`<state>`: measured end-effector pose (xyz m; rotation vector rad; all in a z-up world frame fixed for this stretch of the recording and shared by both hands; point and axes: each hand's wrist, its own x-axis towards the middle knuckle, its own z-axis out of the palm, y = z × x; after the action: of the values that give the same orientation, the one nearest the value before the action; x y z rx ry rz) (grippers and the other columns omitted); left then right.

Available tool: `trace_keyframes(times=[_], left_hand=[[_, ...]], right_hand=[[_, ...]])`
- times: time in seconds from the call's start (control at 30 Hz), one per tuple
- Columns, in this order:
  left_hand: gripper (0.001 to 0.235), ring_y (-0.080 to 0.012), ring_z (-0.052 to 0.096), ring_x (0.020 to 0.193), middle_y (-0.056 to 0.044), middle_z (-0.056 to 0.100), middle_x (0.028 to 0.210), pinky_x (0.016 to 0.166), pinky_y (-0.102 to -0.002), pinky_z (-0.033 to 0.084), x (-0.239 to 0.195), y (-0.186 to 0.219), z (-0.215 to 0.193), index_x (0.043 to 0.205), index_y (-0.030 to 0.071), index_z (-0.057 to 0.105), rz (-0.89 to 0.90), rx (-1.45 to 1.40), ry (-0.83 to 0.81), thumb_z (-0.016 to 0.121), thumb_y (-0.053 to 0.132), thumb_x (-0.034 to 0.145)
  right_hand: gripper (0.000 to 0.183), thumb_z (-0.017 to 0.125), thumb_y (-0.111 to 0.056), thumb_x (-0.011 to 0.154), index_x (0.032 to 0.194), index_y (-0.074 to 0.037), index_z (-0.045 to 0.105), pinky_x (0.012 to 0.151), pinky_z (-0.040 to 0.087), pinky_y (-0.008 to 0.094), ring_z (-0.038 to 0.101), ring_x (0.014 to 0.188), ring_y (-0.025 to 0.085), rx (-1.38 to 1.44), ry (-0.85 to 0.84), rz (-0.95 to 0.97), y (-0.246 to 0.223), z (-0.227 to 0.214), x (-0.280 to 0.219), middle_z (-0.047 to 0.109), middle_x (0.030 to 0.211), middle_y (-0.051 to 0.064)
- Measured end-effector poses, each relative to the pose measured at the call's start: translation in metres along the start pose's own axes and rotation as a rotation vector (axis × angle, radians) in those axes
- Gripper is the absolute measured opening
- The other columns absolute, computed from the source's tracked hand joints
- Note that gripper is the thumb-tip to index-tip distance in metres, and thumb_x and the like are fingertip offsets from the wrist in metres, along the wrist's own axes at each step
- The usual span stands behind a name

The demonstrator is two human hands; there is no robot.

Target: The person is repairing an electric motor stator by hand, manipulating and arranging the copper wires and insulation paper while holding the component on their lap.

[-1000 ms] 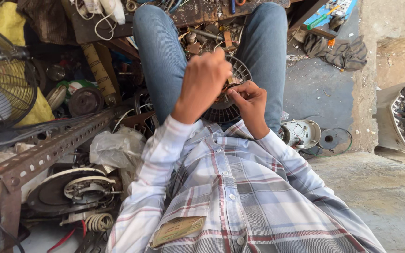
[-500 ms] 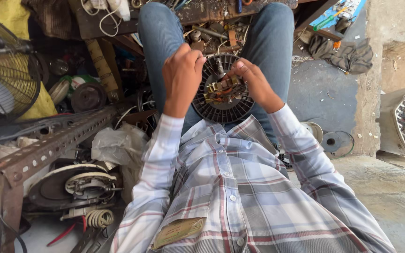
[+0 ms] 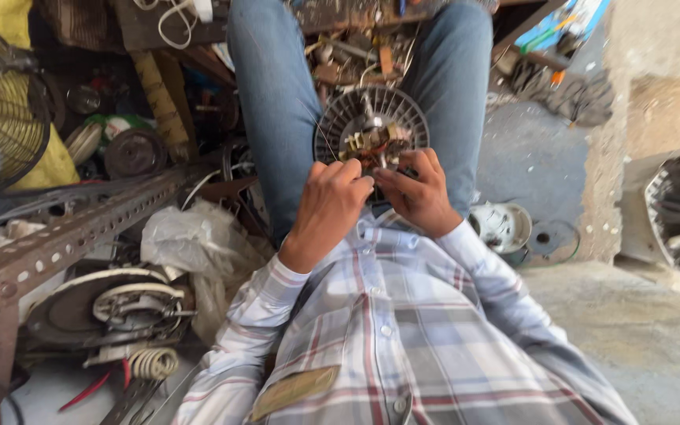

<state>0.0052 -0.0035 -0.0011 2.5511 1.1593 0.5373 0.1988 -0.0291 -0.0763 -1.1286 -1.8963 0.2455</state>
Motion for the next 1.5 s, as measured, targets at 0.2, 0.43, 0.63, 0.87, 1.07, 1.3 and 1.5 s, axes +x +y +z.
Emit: trace_keyframes(times=[0.2,0.43,0.63,0.87,1.07,1.3,1.5], left_hand=[[0.006,-0.0220,0.064,0.082,-0.006,0.061,0.085,0.079,-0.043,0.041,0.066,-0.017,-0.009,0.082,0.012,0.073,0.112,0.047,0.164,0.070,0.012,0.087],[0.015,-0.0230,0.065,0.069,-0.005,0.065,0.079,0.075,-0.045,0.037,0.108,-0.077,0.031,0.071,0.009,0.074,-0.089,0.072,-0.012,0.083,0.019,0.078],[0.016,-0.0238,0.063,0.070,-0.005,0.063,0.080,0.075,-0.043,0.036,0.083,-0.085,0.024,0.075,0.011,0.074,-0.209,0.014,0.135,0.084,0.022,0.082],[0.016,-0.0236,0.057,0.064,-0.006,0.058,0.075,0.072,-0.041,0.033,0.018,-0.033,0.002,0.083,0.011,0.074,-0.214,-0.129,0.116,0.079,0.024,0.091],[0.016,-0.0198,0.061,0.076,-0.004,0.058,0.084,0.077,-0.040,0.035,-0.014,-0.006,0.030,0.105,0.008,0.076,-0.147,-0.115,0.158,0.074,0.018,0.093],[0.009,-0.0189,0.061,0.079,-0.001,0.057,0.083,0.080,-0.042,0.035,0.007,0.003,-0.001,0.086,0.013,0.070,-0.030,0.037,0.142,0.076,0.017,0.090],[0.010,-0.0207,0.063,0.082,-0.004,0.061,0.085,0.085,-0.042,0.037,0.081,-0.028,0.002,0.079,0.013,0.071,0.103,0.153,0.205,0.077,0.015,0.087]], right_hand=[[0.012,0.084,-0.004,0.084,0.095,-0.006,0.078,0.069,0.039,0.030,0.049,0.080,0.016,0.382,0.199,0.595,0.010,0.031,-0.007,0.051,0.091,0.004],[0.005,0.080,-0.007,0.091,0.092,-0.004,0.076,0.076,0.044,0.028,0.056,0.085,0.015,0.357,0.285,0.503,0.019,0.024,0.010,0.060,0.091,0.000],[0.052,0.043,-0.038,0.116,0.112,0.004,0.072,0.099,0.047,0.029,0.055,0.110,0.017,0.716,-0.176,0.399,0.050,0.008,0.055,0.049,0.116,0.007],[0.053,0.040,-0.040,0.112,0.102,0.002,0.070,0.097,0.048,0.033,0.059,0.105,0.019,0.837,-0.212,0.535,0.066,0.019,0.049,0.054,0.115,0.009],[0.028,0.067,-0.023,0.097,0.116,-0.002,0.073,0.091,0.048,0.039,0.057,0.103,0.027,0.072,0.074,0.118,0.018,0.007,0.023,0.057,0.110,0.013],[0.021,0.086,-0.007,0.081,0.101,-0.009,0.079,0.080,0.046,0.035,0.054,0.093,0.024,0.153,0.028,0.214,0.006,0.006,-0.001,0.053,0.098,0.010],[0.007,0.082,-0.005,0.085,0.089,-0.004,0.077,0.069,0.040,0.028,0.050,0.077,0.013,0.440,0.176,0.714,0.015,0.027,-0.002,0.055,0.085,0.002]])
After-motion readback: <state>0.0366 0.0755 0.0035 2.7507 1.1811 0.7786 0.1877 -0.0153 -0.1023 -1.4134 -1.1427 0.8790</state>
